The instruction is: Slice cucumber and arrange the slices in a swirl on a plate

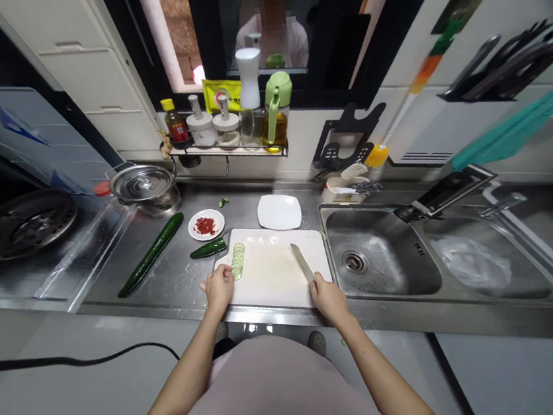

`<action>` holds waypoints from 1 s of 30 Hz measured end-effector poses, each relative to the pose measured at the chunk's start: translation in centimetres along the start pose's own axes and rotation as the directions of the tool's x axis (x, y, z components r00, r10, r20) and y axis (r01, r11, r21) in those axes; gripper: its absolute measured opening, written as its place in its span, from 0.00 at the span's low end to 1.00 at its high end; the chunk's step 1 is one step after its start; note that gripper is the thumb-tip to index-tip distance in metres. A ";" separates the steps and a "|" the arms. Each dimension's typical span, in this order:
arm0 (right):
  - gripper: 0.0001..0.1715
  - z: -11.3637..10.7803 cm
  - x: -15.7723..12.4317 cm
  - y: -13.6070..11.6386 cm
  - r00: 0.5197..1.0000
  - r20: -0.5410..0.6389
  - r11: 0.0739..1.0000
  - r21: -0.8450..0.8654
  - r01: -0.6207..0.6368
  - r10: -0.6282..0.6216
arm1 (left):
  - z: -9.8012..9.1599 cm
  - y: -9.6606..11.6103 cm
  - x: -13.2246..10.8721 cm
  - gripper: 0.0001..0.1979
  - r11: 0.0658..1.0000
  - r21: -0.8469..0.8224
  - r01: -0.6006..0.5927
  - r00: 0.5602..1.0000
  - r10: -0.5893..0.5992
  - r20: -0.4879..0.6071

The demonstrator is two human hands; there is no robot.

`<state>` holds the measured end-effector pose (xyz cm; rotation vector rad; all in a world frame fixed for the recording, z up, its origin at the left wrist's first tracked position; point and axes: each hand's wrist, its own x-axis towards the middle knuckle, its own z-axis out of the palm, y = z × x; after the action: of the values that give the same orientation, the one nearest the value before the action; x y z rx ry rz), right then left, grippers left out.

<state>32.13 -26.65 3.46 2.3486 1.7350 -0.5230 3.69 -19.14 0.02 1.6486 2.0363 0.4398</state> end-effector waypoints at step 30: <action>0.15 0.2 3.7 3.9 0.997 -0.049 0.894 0.448 -0.025 0.053 | -0.3 0.2 -0.4 0.11 0.999 0.025 -0.042 0.994 0.044 -0.100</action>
<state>36.75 -24.65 1.58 2.7202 1.7353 -0.9449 3.74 -19.52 0.44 1.7185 2.0888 0.5258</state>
